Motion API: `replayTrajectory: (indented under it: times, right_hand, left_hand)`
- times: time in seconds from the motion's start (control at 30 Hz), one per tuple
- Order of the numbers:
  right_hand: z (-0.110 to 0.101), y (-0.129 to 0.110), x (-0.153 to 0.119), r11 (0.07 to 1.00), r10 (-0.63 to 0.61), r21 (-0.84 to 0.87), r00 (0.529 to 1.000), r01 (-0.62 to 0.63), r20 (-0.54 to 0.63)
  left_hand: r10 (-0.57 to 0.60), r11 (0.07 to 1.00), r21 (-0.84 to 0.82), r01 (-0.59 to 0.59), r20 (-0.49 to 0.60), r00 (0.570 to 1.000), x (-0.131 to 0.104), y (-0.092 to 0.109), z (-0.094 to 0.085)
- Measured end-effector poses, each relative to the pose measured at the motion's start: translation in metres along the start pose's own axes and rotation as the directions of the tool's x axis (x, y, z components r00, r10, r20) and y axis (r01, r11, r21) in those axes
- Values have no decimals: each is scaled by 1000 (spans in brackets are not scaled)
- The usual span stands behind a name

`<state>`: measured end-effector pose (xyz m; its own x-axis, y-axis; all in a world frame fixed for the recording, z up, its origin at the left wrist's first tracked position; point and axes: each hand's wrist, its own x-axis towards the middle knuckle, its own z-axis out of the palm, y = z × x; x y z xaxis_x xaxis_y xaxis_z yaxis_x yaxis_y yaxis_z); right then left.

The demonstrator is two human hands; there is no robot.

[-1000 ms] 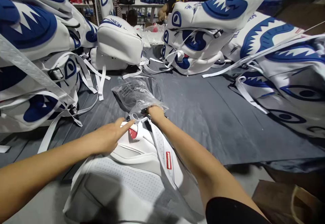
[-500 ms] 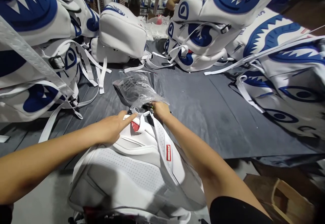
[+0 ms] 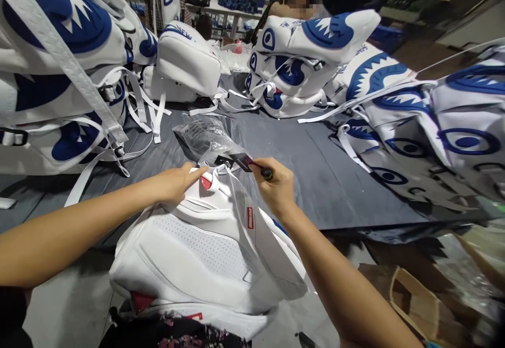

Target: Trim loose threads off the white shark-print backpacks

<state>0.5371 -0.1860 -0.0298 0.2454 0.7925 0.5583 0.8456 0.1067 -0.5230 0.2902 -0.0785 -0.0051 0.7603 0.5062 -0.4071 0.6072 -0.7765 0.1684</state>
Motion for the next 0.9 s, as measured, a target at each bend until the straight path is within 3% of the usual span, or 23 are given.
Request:
replayTrajectory:
  times: [0.1, 0.27, 0.37, 0.47, 0.53, 0.67, 0.8, 0.9]
  right_hand:
    - [-13, -26, -19, 995, -96, 41, 995, 96, 0]
    - [-3, -50, -37, 964, -43, 264, 971, -21, 236]
    - [4, -61, -40, 958, -67, 281, 913, -54, 404]
    - [3, -73, -39, 992, -34, 125, 863, -34, 504]
    - [3, -81, -37, 1000, 3, 12, 795, -13, 607]
    - [17, -93, -33, 976, 26, -150, 597, 159, 802]
    - [32, -104, -29, 925, 17, -197, 483, 325, 876]
    - [33, -113, -26, 870, -13, -200, 427, 450, 904]
  left_hand:
    - [-15, 1000, 13, 15, -9, 1000, -4, 5, -1]
    - [6, 998, -66, -15, -128, 992, -23, 12, 3]
    - [-71, 959, -284, -17, -299, 951, -41, 9, 21]
    - [-169, 885, -463, -48, -415, 894, -58, 5, 46]
    - [-202, 851, -517, -90, -480, 854, -67, 4, 60]
    - [-217, 817, -549, -177, -577, 788, -74, 5, 72]
    - [-209, 785, -575, -231, -596, 775, -74, 3, 74]
    - [-228, 754, -612, -240, -585, 778, -72, 0, 75]
